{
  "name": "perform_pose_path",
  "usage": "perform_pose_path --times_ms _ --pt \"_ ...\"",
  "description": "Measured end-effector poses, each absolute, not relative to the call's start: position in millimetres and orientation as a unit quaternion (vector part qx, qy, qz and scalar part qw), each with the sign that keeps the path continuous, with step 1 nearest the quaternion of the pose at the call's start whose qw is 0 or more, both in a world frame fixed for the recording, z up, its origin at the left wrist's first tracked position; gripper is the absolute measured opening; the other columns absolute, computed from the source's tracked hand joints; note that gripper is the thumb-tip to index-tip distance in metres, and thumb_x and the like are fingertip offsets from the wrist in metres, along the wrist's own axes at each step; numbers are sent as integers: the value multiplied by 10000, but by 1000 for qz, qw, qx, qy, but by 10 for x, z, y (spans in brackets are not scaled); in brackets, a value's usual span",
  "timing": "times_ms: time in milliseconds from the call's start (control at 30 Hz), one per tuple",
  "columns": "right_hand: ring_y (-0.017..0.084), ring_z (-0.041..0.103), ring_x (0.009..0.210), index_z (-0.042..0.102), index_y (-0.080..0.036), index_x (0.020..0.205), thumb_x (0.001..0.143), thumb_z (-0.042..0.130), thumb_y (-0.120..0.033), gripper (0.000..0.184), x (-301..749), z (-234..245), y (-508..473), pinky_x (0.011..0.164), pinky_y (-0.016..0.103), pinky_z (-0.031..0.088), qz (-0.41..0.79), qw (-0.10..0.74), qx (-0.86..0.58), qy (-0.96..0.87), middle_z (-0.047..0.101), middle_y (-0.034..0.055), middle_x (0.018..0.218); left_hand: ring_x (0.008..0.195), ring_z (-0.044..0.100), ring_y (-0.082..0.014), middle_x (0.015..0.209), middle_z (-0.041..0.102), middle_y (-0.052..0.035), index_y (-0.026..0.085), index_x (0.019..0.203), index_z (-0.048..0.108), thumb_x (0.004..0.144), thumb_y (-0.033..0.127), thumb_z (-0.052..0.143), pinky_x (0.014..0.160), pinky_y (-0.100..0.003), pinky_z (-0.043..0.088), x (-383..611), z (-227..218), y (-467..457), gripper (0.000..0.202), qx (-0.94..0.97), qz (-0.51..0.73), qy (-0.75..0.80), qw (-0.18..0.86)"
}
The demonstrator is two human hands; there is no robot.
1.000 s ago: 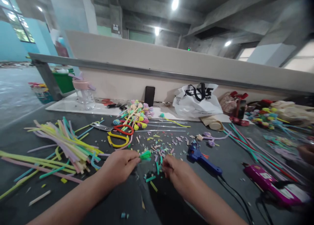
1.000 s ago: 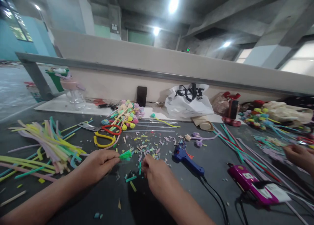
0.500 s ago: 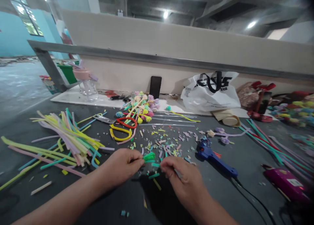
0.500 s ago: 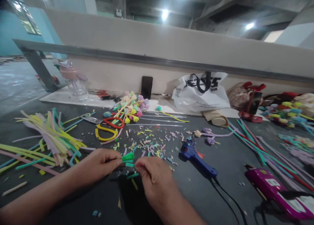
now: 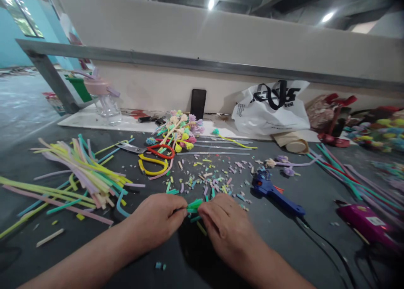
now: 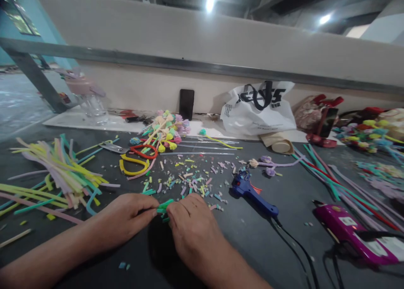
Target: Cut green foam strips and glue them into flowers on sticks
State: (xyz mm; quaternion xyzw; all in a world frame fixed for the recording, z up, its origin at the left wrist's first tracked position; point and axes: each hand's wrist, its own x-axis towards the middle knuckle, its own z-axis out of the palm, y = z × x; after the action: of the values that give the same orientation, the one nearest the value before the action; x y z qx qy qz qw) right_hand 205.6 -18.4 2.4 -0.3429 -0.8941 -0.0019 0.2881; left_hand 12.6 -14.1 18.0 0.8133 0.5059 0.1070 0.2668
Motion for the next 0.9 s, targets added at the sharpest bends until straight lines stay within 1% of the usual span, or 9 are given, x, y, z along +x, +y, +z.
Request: perform_pose_path --times_ms 100,300,500,700,900 --pt "150 432 632 568 -169 719 847 413 -98 213 2051 9 -188 623 276 328 -3 288 -338 -896 530 21 647 628 502 -116 651 560 16 194 695 559 847 296 350 565 -204 313 123 189 -155 278 818 104 500 265" --pt "162 450 661 576 -175 743 856 394 -107 225 2068 1 -207 637 288 339 2 244 -359 -901 544 30 670 657 530 -126 687 585 8 198 719 569 844 286 364 580 -210 325 118 214 -180 255 830 99 492 243" --pt "164 462 676 589 -180 793 854 398 -105 214 2077 -40 -199 655 295 355 16 248 -366 -897 563 35 698 685 553 -140 714 604 -3 201 742 579 853 285 357 594 -224 333 120 200 -184 261 843 77 489 209" --pt "166 475 685 597 -175 804 849 420 -104 196 2076 -57 -191 662 296 363 28 250 -373 -893 576 36 704 696 565 -137 736 622 4 211 755 591 852 280 370 608 -220 349 121 195 -166 251 847 77 482 210" --pt "162 478 681 608 -182 810 866 406 -135 215 2074 -87 -188 651 292 364 37 251 -385 -888 585 31 702 708 571 -141 745 633 -2 214 792 615 852 285 372 620 -220 357 112 202 -159 260 847 78 476 223"
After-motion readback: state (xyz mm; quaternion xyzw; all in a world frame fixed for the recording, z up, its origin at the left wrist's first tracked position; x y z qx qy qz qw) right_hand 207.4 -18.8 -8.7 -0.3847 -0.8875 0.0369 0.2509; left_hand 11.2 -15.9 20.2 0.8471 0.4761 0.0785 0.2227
